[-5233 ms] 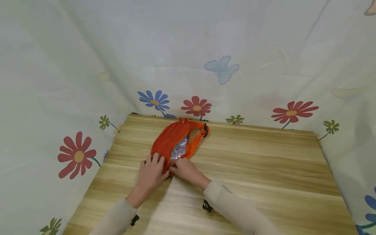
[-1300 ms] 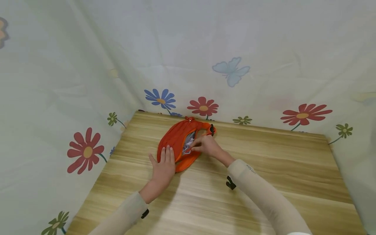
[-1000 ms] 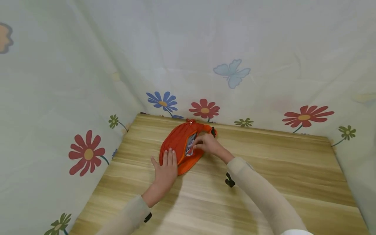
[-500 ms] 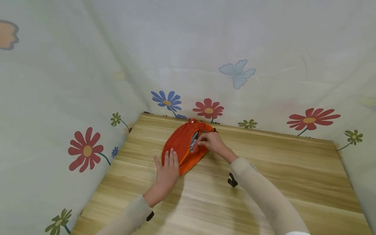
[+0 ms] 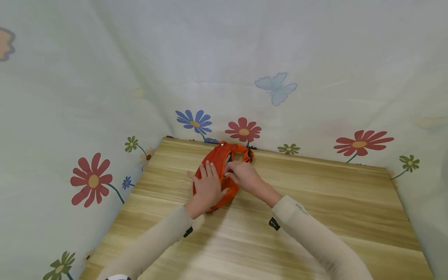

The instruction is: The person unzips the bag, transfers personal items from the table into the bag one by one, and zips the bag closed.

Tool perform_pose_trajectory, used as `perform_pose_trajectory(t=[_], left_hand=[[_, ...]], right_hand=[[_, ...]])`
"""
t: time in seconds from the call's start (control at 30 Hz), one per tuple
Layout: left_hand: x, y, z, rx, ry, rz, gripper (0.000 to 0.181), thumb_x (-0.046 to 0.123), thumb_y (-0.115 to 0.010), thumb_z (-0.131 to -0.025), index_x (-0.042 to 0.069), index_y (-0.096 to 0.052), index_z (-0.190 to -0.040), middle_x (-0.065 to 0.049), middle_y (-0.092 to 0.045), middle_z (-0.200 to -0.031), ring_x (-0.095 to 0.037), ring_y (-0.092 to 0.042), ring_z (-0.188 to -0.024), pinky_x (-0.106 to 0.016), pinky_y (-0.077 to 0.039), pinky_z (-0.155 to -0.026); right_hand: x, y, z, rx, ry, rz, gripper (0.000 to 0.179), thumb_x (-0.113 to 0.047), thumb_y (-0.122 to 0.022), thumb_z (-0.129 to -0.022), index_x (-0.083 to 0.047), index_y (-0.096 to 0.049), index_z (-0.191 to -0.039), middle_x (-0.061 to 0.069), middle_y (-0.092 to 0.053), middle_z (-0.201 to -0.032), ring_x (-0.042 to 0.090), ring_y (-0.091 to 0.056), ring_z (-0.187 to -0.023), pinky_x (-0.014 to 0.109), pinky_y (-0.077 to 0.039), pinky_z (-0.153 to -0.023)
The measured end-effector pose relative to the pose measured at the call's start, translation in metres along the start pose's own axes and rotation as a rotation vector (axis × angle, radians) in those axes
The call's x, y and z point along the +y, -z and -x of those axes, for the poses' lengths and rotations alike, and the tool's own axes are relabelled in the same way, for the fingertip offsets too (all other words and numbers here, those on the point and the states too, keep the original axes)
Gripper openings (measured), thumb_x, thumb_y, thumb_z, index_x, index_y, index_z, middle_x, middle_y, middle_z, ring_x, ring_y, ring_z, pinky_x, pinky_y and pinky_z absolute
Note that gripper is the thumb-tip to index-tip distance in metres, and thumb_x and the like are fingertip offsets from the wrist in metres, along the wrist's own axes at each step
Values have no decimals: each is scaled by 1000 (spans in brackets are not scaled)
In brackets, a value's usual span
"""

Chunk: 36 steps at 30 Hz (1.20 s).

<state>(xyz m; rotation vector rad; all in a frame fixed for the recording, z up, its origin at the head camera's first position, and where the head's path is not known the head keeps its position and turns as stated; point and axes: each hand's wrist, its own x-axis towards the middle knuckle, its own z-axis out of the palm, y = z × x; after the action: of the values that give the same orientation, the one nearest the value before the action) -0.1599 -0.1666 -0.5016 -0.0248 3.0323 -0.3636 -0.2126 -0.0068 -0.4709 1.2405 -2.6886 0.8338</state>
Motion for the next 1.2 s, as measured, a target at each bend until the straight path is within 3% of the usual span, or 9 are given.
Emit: perform_pose_trajectory(t=[0.1,0.2,0.37,0.5,0.77,0.97,1.03,1.1,1.2], left_hand=[[6,-1,-20,-50,26,-28,112,74,-52,-90,-9,-21,-158,-29,-33,-159,-51,-33,-144,-84,-17,-104],[8,1,-28,-52,43,-58,102,69,-52,-94,-7,-25,-158,-29,-43,-153,-51,-39,-140,-84,-19,-103],[7,5,-19,-34,38,-75,81,50,-53,-101,-1,-29,-159,-30,-48,-148,-50,-42,-139,-85,-18,-103],[15,6,-8,-43,18,-79,72,39,-50,-104,1,-25,-160,-32,-44,-150,-50,-40,-140,-85,-17,-103],[19,8,-6,-30,36,-93,75,44,-51,-104,-1,-27,-159,-30,-44,-151,-49,-39,-142,-85,-14,-104],[21,8,-1,-63,-10,-135,72,40,-48,-105,2,-24,-161,-28,-40,-155,-47,-37,-143,-86,-16,-102],[21,7,-1,-74,-18,-149,73,40,-48,-105,3,-21,-162,-28,-39,-156,-48,-35,-144,-86,-17,-101],[17,7,-2,-86,-11,-159,78,43,-51,-103,3,-19,-162,-27,-38,-157,-49,-33,-145,-87,-16,-100],[10,8,-6,-94,2,-158,83,51,-54,-101,7,-21,-163,-23,-40,-157,-49,-31,-146,-88,-16,-99]], right_hand=[[-1,4,4,-2,-3,10,5,-14,-72,-95,-12,-69,-99,-1,-71,-92,15,-67,-82,33,-57,-77],[2,10,8,6,-46,11,5,-14,-72,-96,-12,-69,-99,0,-71,-91,16,-67,-81,33,-57,-72],[13,12,7,7,-184,-11,8,-19,-72,-96,-13,-71,-100,0,-73,-92,17,-67,-79,34,-56,-68],[23,11,6,1,-228,9,10,-21,-73,-95,-12,-73,-100,1,-74,-91,18,-67,-74,35,-55,-64],[38,3,2,50,-237,20,12,-24,-73,-95,-13,-73,-100,0,-74,-89,17,-64,-68,31,-48,-57],[59,-3,-7,36,-399,9,11,-23,-68,-99,-14,-73,-102,1,-74,-93,17,-63,-71,32,-51,-61],[62,-2,-13,50,-364,40,11,-23,-68,-99,-13,-73,-101,1,-74,-92,20,-65,-73,36,-53,-65],[62,1,-18,79,-274,75,11,-23,-70,-97,-12,-72,-101,2,-73,-91,23,-67,-77,40,-55,-70],[60,5,-21,94,-162,50,9,-19,-73,-95,-11,-71,-99,3,-72,-90,24,-67,-79,42,-56,-74]])
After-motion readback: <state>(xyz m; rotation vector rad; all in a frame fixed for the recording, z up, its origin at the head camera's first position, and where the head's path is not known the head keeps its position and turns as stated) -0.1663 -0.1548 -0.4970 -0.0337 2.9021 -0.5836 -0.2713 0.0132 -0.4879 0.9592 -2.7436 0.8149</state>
